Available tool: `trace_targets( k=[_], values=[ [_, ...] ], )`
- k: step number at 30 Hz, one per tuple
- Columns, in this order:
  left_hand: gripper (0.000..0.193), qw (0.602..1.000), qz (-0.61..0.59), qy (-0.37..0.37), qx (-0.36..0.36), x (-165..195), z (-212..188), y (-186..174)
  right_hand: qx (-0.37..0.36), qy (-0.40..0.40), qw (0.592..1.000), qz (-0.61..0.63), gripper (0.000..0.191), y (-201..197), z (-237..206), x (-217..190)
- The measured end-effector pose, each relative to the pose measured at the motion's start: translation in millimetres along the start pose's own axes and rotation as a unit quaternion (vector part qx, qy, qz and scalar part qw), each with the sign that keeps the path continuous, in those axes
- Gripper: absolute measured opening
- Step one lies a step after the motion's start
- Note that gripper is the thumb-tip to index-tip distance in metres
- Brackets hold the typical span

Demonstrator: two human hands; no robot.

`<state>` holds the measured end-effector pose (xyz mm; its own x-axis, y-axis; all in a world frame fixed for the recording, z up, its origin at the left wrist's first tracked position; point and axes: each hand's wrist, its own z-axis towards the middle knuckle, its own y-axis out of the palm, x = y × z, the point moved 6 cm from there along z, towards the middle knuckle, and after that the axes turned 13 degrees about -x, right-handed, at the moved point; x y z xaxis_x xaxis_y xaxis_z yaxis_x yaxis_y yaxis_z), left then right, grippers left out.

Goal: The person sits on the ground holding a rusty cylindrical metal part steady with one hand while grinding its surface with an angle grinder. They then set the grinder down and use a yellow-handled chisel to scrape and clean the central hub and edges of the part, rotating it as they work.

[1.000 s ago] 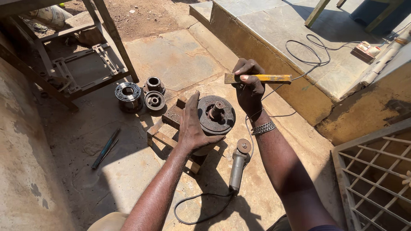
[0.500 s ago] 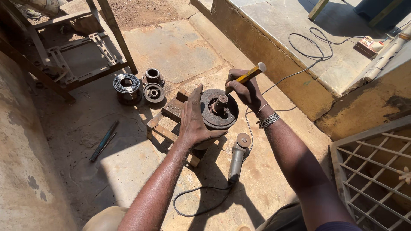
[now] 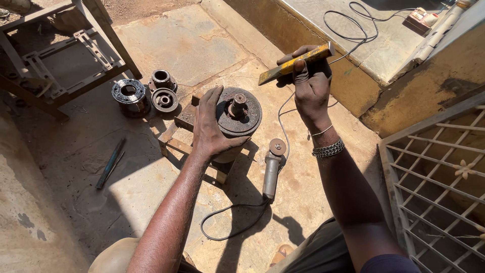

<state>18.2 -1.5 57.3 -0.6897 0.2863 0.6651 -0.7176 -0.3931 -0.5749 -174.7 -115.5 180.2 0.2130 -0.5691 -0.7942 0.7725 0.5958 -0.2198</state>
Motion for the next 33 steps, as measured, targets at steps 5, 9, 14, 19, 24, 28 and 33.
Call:
trace_targets(
  k=[5, 9, 14, 19, 24, 28, 33],
  values=[
    [0.137, 1.0, 0.006, 0.001, -0.001, 7, 0, -1, -0.116, -0.012, 0.933, -0.34, 0.028, 41, 14, -4],
    [0.136, 1.0, -0.002, 0.006, 0.006, 13, 1, -4, -0.029, -0.041, 0.993, -0.108, 0.025, 31, 16, -11],
    [0.134, 1.0, -0.003, 0.011, 0.01, 16, 0, -7, -0.1, 0.058, 0.934, -0.337, 0.024, 39, 18, -3],
    [0.135, 1.0, -0.009, 0.006, 0.006, 14, 1, -8, -0.021, -0.052, 0.994, -0.096, 0.027, 36, 16, -14],
    [0.136, 1.0, -0.006, 0.007, 0.006, 10, 0, -8, -0.072, -0.005, 0.963, -0.26, 0.022, 45, 15, -13],
    [0.136, 1.0, -0.013, -0.001, 0.008, 5, -3, -6, -0.058, -0.03, 0.973, -0.221, 0.02, 47, 14, -9],
    [0.138, 1.0, -0.004, -0.015, -0.014, 3, -2, -3, -0.026, -0.029, 0.959, -0.282, 0.026, 45, 16, -10]
  ],
)
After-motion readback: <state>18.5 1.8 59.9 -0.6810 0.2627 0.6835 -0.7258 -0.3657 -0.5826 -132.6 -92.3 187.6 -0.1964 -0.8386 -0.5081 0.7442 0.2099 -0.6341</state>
